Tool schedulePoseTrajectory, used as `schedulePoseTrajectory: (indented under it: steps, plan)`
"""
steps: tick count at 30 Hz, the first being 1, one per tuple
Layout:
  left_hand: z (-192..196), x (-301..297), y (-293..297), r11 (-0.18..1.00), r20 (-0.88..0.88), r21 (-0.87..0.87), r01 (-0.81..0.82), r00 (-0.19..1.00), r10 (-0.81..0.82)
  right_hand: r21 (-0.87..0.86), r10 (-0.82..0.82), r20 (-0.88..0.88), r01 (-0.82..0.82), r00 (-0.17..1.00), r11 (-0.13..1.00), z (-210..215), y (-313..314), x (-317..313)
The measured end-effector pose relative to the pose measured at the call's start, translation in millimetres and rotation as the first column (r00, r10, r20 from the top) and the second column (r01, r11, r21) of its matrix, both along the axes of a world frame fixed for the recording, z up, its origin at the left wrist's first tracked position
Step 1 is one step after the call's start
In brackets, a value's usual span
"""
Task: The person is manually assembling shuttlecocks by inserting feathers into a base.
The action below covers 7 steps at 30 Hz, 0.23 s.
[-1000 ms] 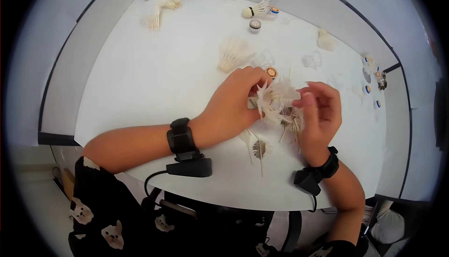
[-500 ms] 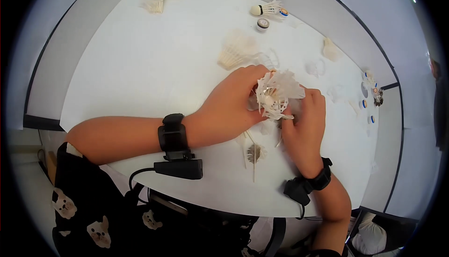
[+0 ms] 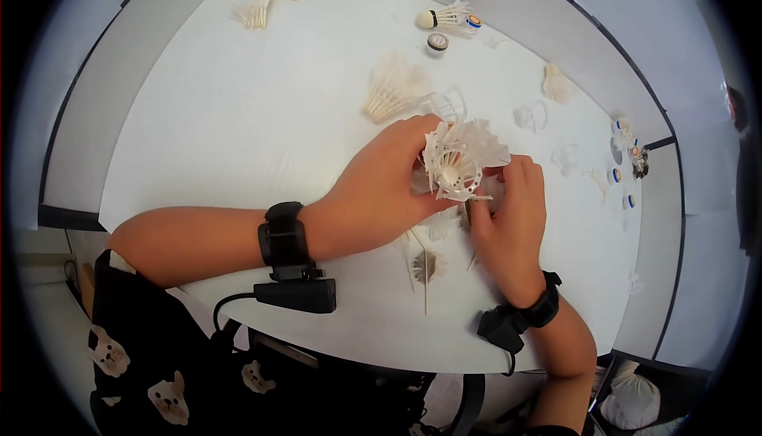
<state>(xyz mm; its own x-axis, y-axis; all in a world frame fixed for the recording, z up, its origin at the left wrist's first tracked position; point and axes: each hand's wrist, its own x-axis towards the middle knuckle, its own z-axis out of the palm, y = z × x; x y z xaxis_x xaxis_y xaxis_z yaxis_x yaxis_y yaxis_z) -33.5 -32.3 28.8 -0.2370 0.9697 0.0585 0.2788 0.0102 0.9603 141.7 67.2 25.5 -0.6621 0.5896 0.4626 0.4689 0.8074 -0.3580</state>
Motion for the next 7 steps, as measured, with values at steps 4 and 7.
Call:
schedulePoseTrajectory:
  steps: [4,7]
  plan:
    - [-4.3,0.9,1.1,0.999,0.052,-0.038,-0.026,0.998,0.028,-0.038,0.038,-0.034,-0.039,0.999,0.999,-3.0,0.5,1.7]
    - [-3.0,-2.5,4.5,0.999,0.131,-0.004,0.038,0.991,-0.037,-0.036,0.016,-0.014,-0.016,1.0,0.999,-2.3,0.2,1.3]
